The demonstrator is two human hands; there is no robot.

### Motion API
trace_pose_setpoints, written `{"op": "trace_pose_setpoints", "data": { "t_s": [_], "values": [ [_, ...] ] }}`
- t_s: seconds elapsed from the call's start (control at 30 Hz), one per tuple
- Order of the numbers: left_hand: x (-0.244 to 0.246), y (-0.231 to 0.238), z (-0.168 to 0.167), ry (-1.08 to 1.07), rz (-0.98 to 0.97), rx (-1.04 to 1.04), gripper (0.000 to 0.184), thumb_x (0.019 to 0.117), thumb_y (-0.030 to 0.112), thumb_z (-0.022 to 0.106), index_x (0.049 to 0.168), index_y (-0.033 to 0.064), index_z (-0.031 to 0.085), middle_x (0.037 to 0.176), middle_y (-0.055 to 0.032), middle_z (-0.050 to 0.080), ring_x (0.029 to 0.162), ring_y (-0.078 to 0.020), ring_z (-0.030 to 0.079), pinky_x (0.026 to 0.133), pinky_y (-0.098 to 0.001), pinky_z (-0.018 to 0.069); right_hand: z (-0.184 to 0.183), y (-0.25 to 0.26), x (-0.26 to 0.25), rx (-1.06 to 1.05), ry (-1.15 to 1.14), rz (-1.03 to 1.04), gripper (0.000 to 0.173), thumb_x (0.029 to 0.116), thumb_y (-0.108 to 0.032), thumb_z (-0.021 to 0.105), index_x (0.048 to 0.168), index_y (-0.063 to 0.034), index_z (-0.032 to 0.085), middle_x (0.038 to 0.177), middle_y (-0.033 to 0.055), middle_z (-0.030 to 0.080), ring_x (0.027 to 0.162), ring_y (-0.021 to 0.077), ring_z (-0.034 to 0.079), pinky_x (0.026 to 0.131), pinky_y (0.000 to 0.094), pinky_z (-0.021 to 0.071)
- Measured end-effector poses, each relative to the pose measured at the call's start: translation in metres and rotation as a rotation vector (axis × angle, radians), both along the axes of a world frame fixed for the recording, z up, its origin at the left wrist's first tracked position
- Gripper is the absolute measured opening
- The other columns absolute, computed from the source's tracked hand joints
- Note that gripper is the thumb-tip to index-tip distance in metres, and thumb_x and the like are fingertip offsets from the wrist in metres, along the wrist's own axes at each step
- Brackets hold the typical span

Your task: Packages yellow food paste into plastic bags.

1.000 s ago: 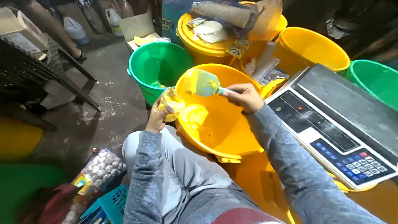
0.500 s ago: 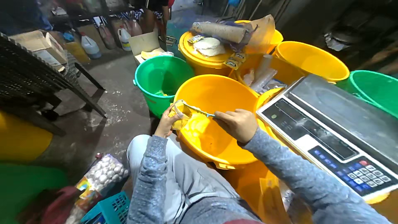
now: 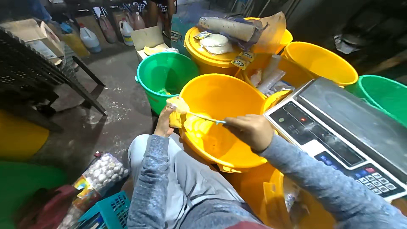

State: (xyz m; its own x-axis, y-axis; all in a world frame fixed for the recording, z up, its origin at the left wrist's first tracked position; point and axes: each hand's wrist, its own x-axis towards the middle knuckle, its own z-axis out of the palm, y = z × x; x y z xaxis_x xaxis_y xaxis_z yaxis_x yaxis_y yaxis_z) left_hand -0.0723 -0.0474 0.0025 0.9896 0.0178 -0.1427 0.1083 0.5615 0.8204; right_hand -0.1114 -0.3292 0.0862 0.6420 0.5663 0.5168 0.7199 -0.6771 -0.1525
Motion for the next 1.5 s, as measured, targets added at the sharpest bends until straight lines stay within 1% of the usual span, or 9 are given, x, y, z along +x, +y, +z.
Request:
{"op": "trace_pose_setpoints", "data": {
  "t_s": [0.1, 0.3, 0.73, 0.9, 1.03, 1.23, 1.3, 1.37, 1.5],
  "values": [
    [0.0, 0.008, 0.001, -0.02, -0.024, 0.023, 0.038, 0.0921, 0.039, 0.068, 0.123, 0.0181, 0.058, 0.095, 0.0019, 0.071, 0.083, -0.0097, 0.07, 0.074, -0.0307, 0.0612, 0.012, -0.008, 0.007, 0.186, 0.137, -0.056, 0.024, 0.098, -0.025, 0.066, 0.105, -0.0045, 0.078, 0.088, 0.0091, 0.076, 0.074, 0.0162, 0.072, 0.069, 0.0365, 0.0616],
    [-0.004, 0.003, 0.0, -0.07, -0.167, 0.045, 0.047, 0.0809, 0.03, 0.079, 0.122, 0.0178, 0.06, 0.092, 0.003, 0.073, 0.078, -0.0087, 0.071, 0.07, -0.0292, 0.0617, 0.004, 0.019, 0.026, -0.07, -0.21, 0.02, 0.021, 0.0982, -0.021, 0.062, 0.101, -0.0069, 0.078, 0.058, 0.0095, 0.059, 0.047, 0.0259, 0.057, 0.045, 0.0397, 0.0435],
    [-0.002, 0.008, -0.006, -0.03, -0.291, 0.069, 0.064, 0.0683, 0.055, 0.086, 0.117, 0.0184, 0.064, 0.088, 0.0019, 0.074, 0.073, -0.009, 0.071, 0.065, -0.0276, 0.0616, 0.006, 0.031, 0.05, -0.35, -0.084, 0.386, 0.023, 0.1013, -0.014, 0.055, 0.086, -0.0016, 0.068, 0.051, 0.0062, 0.052, 0.042, 0.0224, 0.054, 0.043, 0.0373, 0.0437],
    [-0.002, 0.011, -0.006, -0.103, -0.394, 0.16, 0.065, 0.0783, 0.033, 0.08, 0.137, 0.017, 0.056, 0.106, 0.0007, 0.073, 0.084, -0.0097, 0.071, 0.072, -0.0282, 0.0619, 0.011, 0.029, 0.056, -0.288, 0.03, 0.301, 0.019, 0.0958, -0.016, 0.062, 0.086, -0.0039, 0.073, 0.054, 0.0066, 0.058, 0.046, 0.0233, 0.059, 0.043, 0.0394, 0.0452],
    [-0.002, 0.0, 0.009, -0.036, -0.266, 0.174, 0.056, 0.0813, 0.022, 0.075, 0.133, 0.0118, 0.057, 0.102, -0.0009, 0.072, 0.082, -0.01, 0.071, 0.071, -0.029, 0.0616, 0.036, 0.033, 0.038, -0.286, 0.07, 0.175, 0.021, 0.0963, -0.019, 0.061, 0.083, -0.0056, 0.07, 0.056, 0.0061, 0.058, 0.048, 0.0245, 0.06, 0.042, 0.041, 0.0445],
    [0.012, 0.034, -0.004, -0.027, -0.087, 0.039, 0.046, 0.0851, 0.034, 0.07, 0.125, 0.0171, 0.055, 0.097, 0.0021, 0.073, 0.087, -0.0096, 0.072, 0.076, -0.0318, 0.0626, 0.113, 0.005, 0.066, -0.361, 0.4, 0.061, 0.017, 0.0946, -0.033, 0.067, 0.093, -0.0213, 0.079, 0.069, -0.0001, 0.068, 0.059, 0.0198, 0.064, 0.052, 0.0499, 0.0496],
    [0.017, 0.05, -0.006, -0.032, -0.038, -0.041, 0.059, 0.0738, 0.05, 0.082, 0.12, 0.0182, 0.061, 0.101, -0.0015, 0.074, 0.093, -0.0147, 0.072, 0.079, -0.0365, 0.0627, 0.083, 0.025, 0.103, -0.527, 0.58, -0.047, 0.018, 0.0932, -0.034, 0.074, 0.09, -0.0169, 0.078, 0.074, 0.01, 0.069, 0.071, 0.0348, 0.068, 0.061, 0.0632, 0.0489],
    [0.024, 0.066, -0.014, -0.065, -0.1, -0.146, 0.084, 0.0629, 0.061, 0.088, 0.13, 0.0174, 0.06, 0.118, -0.0091, 0.069, 0.108, -0.0261, 0.068, 0.086, -0.0474, 0.0606, 0.002, 0.055, 0.147, -0.738, 0.848, -0.162, 0.028, 0.0937, -0.038, 0.074, 0.101, -0.0116, 0.079, 0.095, 0.0189, 0.073, 0.095, 0.0437, 0.069, 0.078, 0.0714, 0.0499],
    [0.022, 0.074, -0.01, -0.143, -0.101, -0.146, 0.069, 0.0826, 0.066, 0.068, 0.135, 0.0228, 0.058, 0.124, -0.0065, 0.069, 0.109, -0.0279, 0.069, 0.083, -0.0477, 0.0624, -0.191, 0.072, 0.19, -0.964, 1.17, -0.203, 0.034, 0.0948, -0.026, 0.073, 0.11, 0.0038, 0.072, 0.119, 0.0278, 0.067, 0.118, 0.0461, 0.062, 0.095, 0.0694, 0.0471]
  ]
}}
